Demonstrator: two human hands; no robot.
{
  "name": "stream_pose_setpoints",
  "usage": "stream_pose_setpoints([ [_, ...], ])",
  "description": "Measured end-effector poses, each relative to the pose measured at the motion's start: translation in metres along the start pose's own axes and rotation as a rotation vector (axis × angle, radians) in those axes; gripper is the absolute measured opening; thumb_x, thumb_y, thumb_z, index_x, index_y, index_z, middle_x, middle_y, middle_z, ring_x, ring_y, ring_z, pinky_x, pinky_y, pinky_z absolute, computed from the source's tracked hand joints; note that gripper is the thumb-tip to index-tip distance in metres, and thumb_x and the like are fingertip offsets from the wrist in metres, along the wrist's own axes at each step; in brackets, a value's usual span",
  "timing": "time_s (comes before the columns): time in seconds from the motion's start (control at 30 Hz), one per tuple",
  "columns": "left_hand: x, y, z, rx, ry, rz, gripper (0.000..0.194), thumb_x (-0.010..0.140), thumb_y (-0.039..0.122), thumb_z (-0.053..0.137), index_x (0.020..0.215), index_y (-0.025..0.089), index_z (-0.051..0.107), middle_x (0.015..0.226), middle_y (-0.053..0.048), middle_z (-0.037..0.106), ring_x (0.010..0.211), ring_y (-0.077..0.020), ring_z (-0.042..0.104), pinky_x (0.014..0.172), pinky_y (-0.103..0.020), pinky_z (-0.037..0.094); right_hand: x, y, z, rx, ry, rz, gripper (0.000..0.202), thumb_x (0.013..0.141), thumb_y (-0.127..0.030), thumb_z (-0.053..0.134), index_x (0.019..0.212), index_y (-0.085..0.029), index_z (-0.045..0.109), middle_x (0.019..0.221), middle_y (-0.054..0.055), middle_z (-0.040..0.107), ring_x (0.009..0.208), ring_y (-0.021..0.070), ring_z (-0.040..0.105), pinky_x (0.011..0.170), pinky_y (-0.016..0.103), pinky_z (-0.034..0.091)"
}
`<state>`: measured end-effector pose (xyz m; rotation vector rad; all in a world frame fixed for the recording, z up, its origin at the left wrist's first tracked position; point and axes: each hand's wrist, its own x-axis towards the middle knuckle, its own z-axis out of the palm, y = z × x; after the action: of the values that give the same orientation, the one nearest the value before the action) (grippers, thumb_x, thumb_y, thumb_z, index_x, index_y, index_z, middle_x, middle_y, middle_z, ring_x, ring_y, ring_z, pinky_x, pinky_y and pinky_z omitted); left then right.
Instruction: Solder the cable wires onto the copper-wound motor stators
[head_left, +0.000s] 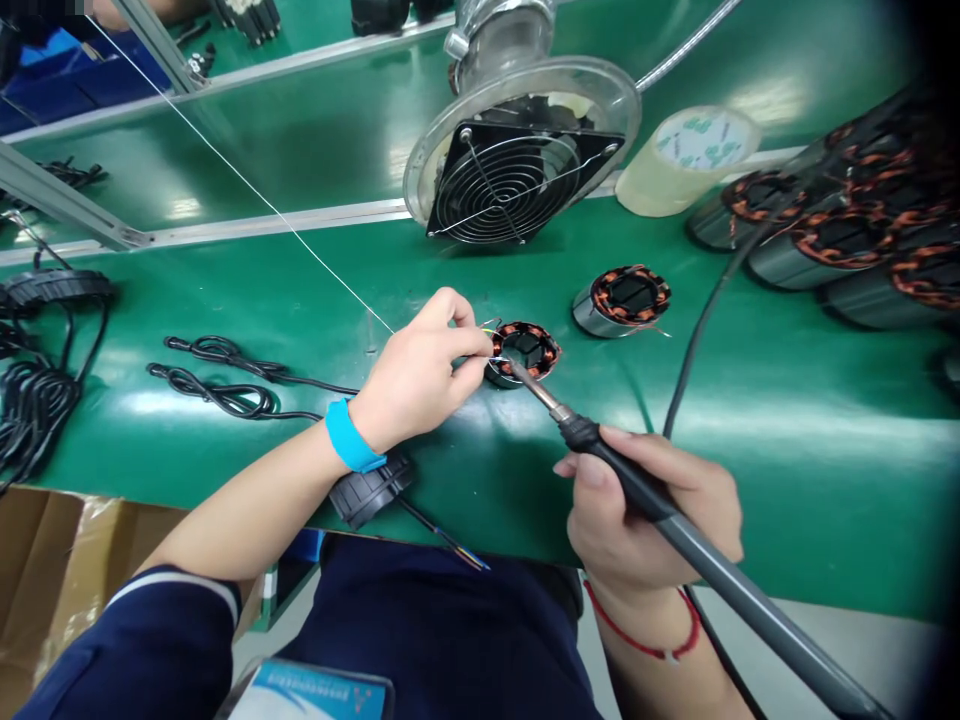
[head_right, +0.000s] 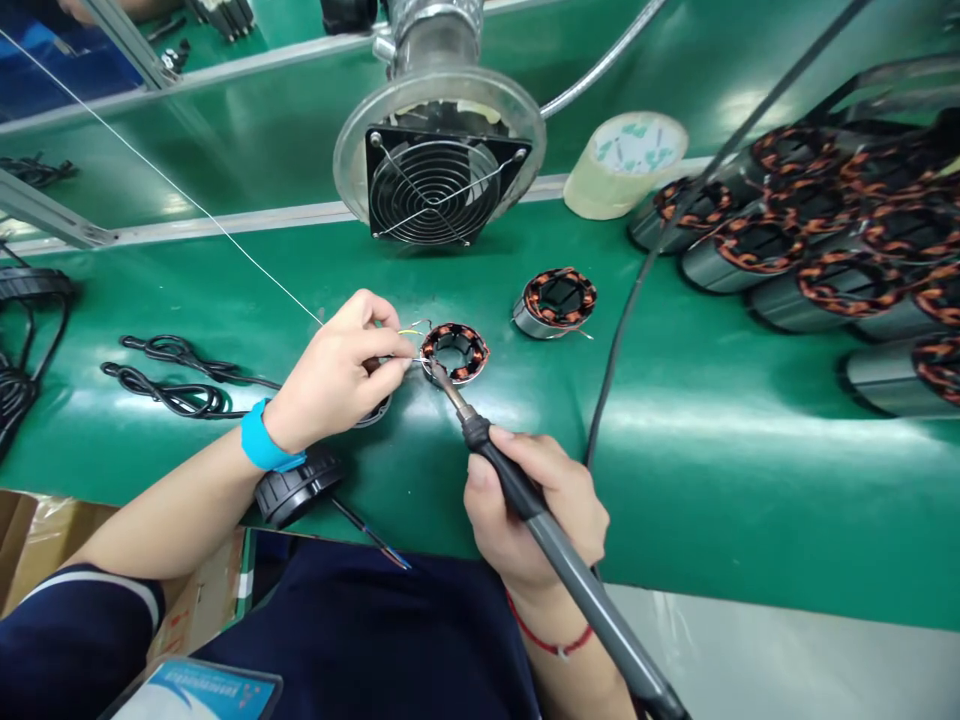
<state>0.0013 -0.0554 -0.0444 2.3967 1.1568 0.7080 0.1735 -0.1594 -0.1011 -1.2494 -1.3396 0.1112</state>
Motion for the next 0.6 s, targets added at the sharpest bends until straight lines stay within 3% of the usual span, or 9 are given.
stream_pose_setpoints([
  [0.3, 0.0006, 0.0004, -0.0007, 0.005, -0.008, 0.000, 0.018, 0.085, 0.011, 0.053, 0.075, 0.016, 0.067, 0.091, -0.006, 0.052, 0.082, -0.0139, 0.052, 0.075, -0.029, 0.047, -0.0005, -0.0021, -0.0036, 0.026, -0.064, 0.015, 0.018, 0.083, -0.026, 0.069, 0.100, -0.020, 0.065, 0.074, 0.002, 0.067, 0.055, 0.0179, 0.065, 0.049, 0.031, 0.055],
  [0.6, 0.0009, 0.0003, -0.0003, 0.009, -0.012, -0.010, 0.018, 0.085, 0.011, 0.054, 0.075, 0.016, 0.067, 0.091, -0.006, 0.052, 0.083, -0.0145, 0.052, 0.076, -0.030, 0.047, 0.0004, -0.0032, -0.0005, 0.035, -0.019, 0.003, 0.019, 0.083, -0.027, 0.069, 0.101, -0.020, 0.065, 0.074, 0.003, 0.066, 0.054, 0.0177, 0.065, 0.049, 0.031, 0.054],
])
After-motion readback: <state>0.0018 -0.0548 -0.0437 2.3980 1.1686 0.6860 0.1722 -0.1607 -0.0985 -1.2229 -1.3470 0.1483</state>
